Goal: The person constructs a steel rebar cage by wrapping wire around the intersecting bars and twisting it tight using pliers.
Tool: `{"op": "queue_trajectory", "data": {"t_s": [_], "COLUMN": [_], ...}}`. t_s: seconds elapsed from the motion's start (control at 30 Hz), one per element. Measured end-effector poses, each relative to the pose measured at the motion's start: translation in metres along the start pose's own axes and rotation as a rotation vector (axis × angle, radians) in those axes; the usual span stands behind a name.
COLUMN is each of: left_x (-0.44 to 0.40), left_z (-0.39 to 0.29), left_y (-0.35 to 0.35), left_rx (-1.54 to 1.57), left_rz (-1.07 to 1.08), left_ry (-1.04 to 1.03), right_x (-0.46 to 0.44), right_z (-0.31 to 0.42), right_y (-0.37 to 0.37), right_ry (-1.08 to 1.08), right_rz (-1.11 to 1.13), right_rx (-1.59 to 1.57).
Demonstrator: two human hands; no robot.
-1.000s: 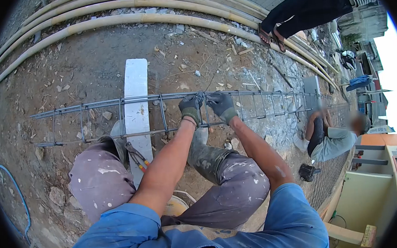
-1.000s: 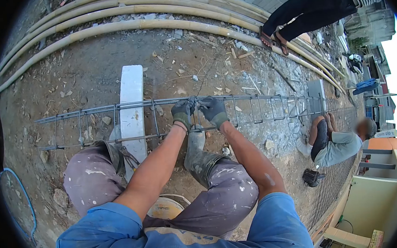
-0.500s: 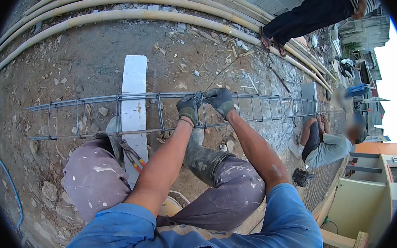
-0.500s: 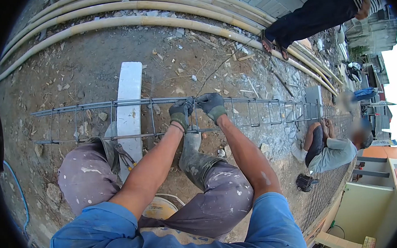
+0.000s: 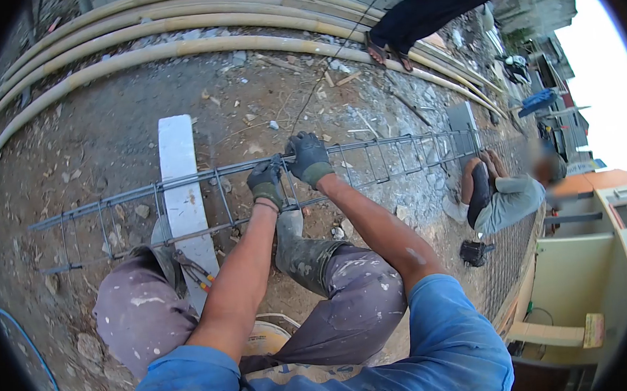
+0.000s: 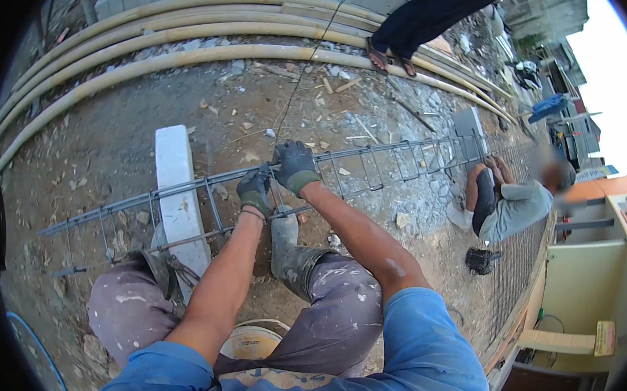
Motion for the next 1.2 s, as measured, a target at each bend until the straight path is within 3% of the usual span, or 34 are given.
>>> {"op": "queue_trajectory", "data": {"t_s": [0.1, 0.17, 0.3, 0.43, 0.63, 0.7, 0.77, 0.87, 1.03, 1.17, 1.2], "left_x": [0.004, 0.008, 0.005, 0.003, -0.003, -0.008, -0.008, -0.011, 0.001, 0.015, 0.017], "left_z": [-0.007, -0.008, -0.007, -0.004, 0.001, 0.003, 0.002, 0.010, -0.003, -0.014, -0.014], "left_y": [0.003, 0.002, 0.004, 0.003, 0.004, 0.007, 0.006, 0.003, -0.008, -0.010, -0.008], "left_rx": [-0.002, 0.002, 0.016, 0.085, 0.035, -0.186, -0.356, 0.095, 0.153, 0.180, 0.143], "left_rz": [0.036, 0.043, 0.034, 0.036, 0.017, -0.012, 0.073, 0.068, 0.032, 0.012, 0.010], "left_ry": [0.048, 0.078, 0.046, 0.085, 0.052, -0.117, -0.053, 0.051, 0.086, 0.067, 0.093], "right_x": [-0.007, -0.009, -0.014, -0.017, -0.014, -0.011, -0.008, -0.002, 0.008, 0.005, 0.002], "right_z": [-0.004, -0.020, -0.029, -0.032, -0.031, -0.030, -0.023, -0.013, -0.003, -0.003, -0.008], "right_y": [0.010, -0.007, -0.019, -0.024, -0.024, -0.022, -0.012, -0.015, -0.016, -0.022, -0.026], "right_ry": [0.022, -0.095, -0.004, -0.077, 0.087, 0.135, 0.109, 0.161, 0.260, 0.144, 0.031], "right_rz": [-0.042, 0.331, 0.318, 0.411, 0.262, 0.219, 0.254, 0.250, 0.122, 0.130, 0.157], "right_rx": [-0.011, -0.407, -0.399, -0.345, -0.344, -0.318, -0.209, -0.006, 0.089, -0.018, -0.098]}}
Point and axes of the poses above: each hand's wrist, its own x-axis away from the middle knuckle, its own y-axis out of the back of the hand, z = x × y, the point moved 3 cm from there along -x, towards the middle knuckle, and after that the axes turned 6 degrees about -x, right-handed, at the moved point
